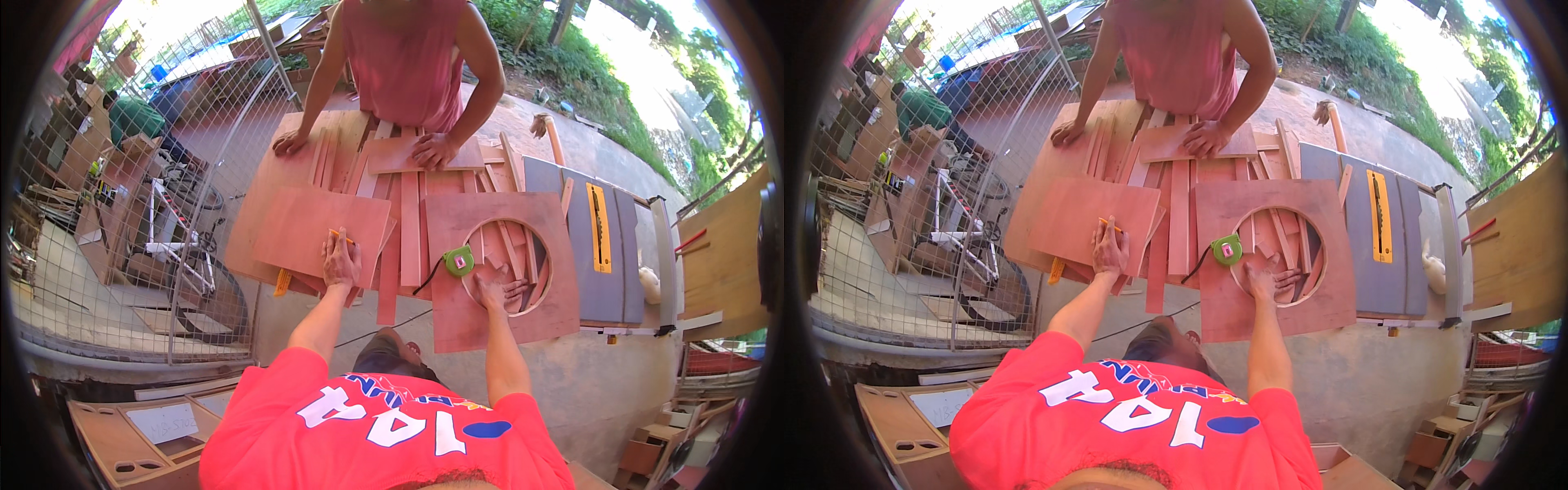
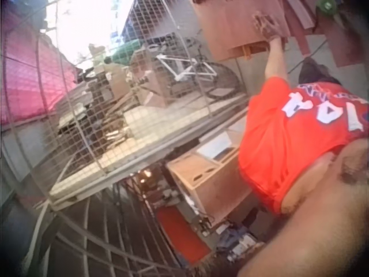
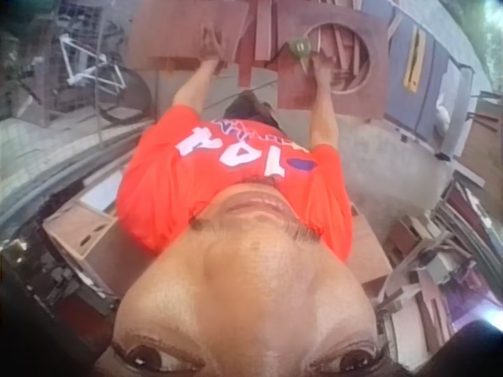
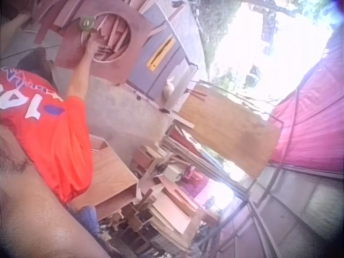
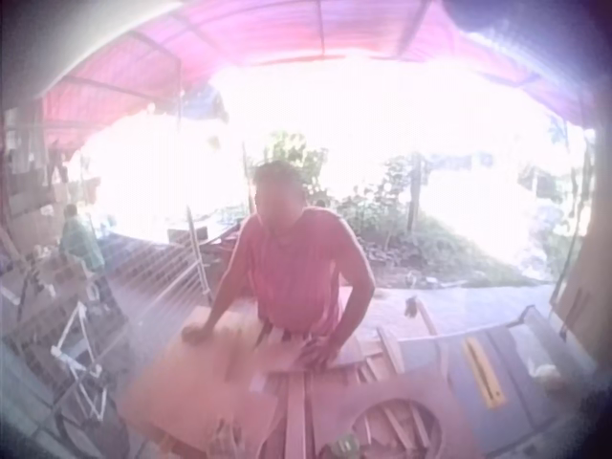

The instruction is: The person measures and marks a reddish-brown wooden board using a pencil and tape measure on a table saw. The person also handles a wooden piece with a circular cutout, placing it on the board and adjusting its position.

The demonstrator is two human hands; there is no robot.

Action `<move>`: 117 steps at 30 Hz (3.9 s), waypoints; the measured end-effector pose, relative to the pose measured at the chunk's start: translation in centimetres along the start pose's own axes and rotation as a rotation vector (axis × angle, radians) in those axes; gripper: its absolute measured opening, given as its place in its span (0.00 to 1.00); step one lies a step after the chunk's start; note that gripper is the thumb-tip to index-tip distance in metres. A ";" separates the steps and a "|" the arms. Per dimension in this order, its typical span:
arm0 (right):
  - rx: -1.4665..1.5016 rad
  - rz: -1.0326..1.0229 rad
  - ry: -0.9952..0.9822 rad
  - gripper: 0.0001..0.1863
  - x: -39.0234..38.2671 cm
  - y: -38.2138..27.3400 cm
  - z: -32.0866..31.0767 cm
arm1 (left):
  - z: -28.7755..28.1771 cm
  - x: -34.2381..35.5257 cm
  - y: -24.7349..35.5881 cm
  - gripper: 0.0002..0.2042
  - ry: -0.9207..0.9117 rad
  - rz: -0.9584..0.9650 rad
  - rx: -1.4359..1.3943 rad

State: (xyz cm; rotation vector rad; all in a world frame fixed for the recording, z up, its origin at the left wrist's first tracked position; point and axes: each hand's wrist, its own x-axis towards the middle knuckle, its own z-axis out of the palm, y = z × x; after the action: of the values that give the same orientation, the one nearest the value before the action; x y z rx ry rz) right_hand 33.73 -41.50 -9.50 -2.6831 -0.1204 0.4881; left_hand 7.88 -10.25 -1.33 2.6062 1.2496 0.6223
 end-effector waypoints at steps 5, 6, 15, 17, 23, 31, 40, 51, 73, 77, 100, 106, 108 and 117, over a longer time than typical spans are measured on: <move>0.010 -0.006 -0.009 0.65 0.9 0.6 0.9 | 0.3 -0.1 -0.2 0.31 0.024 -0.007 -0.019; 0.023 -0.025 -0.010 0.65 1.1 0.8 1.2 | 0.3 -0.1 -0.2 0.31 0.023 -0.011 -0.016; 0.115 -0.085 0.008 0.65 2.0 2.0 2.1 | -0.3 -0.1 0.1 0.31 0.011 -0.006 -0.016; 0.089 -0.073 0.001 0.65 1.8 1.7 1.5 | -0.3 0.2 0.2 0.31 0.014 0.018 -0.015; -0.070 0.013 -0.019 0.64 1.0 0.8 0.5 | -0.4 0.2 0.0 0.31 -0.001 0.000 -0.021; -0.180 0.088 0.054 0.65 2.6 1.5 1.6 | -0.5 -0.1 0.0 0.32 -0.014 -0.044 -0.062; -0.097 0.092 -0.040 0.67 0.0 -0.8 -0.7 | -0.9 0.0 0.1 0.33 -0.031 -0.033 -0.030; -0.107 0.054 -0.053 0.64 1.0 0.4 -0.4 | -0.5 0.0 -0.1 0.31 -0.032 -0.060 -0.051; -0.058 0.022 -0.025 0.65 1.7 1.2 1.3 | -0.2 0.0 -0.4 0.18 -0.019 0.018 0.015; -0.044 0.034 -0.081 0.65 0.9 0.7 0.1 | 0.0 -0.1 -0.5 0.19 -0.019 0.007 0.018; -0.051 0.047 -0.081 0.65 0.0 -0.5 -0.9 | -0.3 0.0 -0.2 0.20 -0.032 -0.003 0.005; -0.071 0.051 -0.092 0.63 -1.0 -1.6 -1.9 | -0.1 0.0 -0.4 0.21 -0.029 -0.013 -0.004; -0.083 0.055 -0.095 0.64 -0.8 -1.4 -1.7 | 0.0 -0.1 -0.4 0.21 -0.026 -0.015 -0.006; -0.023 0.039 -0.088 0.67 0.1 -0.3 -0.9 | 0.1 -0.1 -0.4 0.20 -0.004 -0.007 -0.023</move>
State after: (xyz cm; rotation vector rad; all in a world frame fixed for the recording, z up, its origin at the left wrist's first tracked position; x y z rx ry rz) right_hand 34.10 -41.57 -8.68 -2.6912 -0.0997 0.6213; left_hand 7.58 -10.07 -1.55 2.5820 1.2430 0.6253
